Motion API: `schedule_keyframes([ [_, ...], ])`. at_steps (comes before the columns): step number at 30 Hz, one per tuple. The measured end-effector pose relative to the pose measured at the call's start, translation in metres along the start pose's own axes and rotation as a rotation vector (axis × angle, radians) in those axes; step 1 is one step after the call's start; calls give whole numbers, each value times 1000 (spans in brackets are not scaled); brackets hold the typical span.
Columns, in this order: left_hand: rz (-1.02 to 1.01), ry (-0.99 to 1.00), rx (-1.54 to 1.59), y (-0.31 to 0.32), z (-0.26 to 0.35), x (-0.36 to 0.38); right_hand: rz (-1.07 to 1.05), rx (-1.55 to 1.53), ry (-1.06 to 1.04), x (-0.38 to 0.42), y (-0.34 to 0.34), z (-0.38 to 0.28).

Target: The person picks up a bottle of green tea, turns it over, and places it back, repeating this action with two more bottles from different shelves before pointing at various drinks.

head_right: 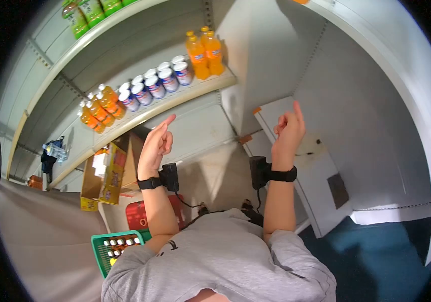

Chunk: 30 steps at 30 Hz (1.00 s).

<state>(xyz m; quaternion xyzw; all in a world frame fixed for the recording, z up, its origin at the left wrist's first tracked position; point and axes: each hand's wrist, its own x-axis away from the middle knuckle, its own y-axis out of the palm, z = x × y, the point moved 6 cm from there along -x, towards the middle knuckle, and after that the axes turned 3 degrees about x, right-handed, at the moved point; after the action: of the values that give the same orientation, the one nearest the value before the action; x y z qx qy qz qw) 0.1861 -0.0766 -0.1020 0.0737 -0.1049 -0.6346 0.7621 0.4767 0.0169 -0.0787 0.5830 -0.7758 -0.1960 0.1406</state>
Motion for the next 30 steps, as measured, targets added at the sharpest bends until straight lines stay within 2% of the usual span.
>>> schedule_keyframes([
  [4,35,-120,-23,54,-21,-13,28,18,32,-27,-44,-11],
  [9,169,-48,14,69,-24,-18,-87,9,57,-48,-43,-19],
  [11,344,32,54,58,-19,-13,-219,46,98,-48,-29,-16],
  [13,502,115,-80,47,-12,-6,-254,75,129,-54,-25,-4],
  [15,543,145,-100,35,-6,0,-343,45,186,-57,-21,11],
  [18,615,208,32,20,5,10,-365,86,209,-50,-8,17],
  [23,561,190,168,3,10,20,-433,140,246,-9,41,23],
  [25,575,188,183,-4,8,27,-545,180,257,1,57,30],
  [28,597,146,189,-16,4,34,-602,200,277,10,68,47],
  [30,630,207,186,-27,10,45,-604,203,305,17,76,54],
])
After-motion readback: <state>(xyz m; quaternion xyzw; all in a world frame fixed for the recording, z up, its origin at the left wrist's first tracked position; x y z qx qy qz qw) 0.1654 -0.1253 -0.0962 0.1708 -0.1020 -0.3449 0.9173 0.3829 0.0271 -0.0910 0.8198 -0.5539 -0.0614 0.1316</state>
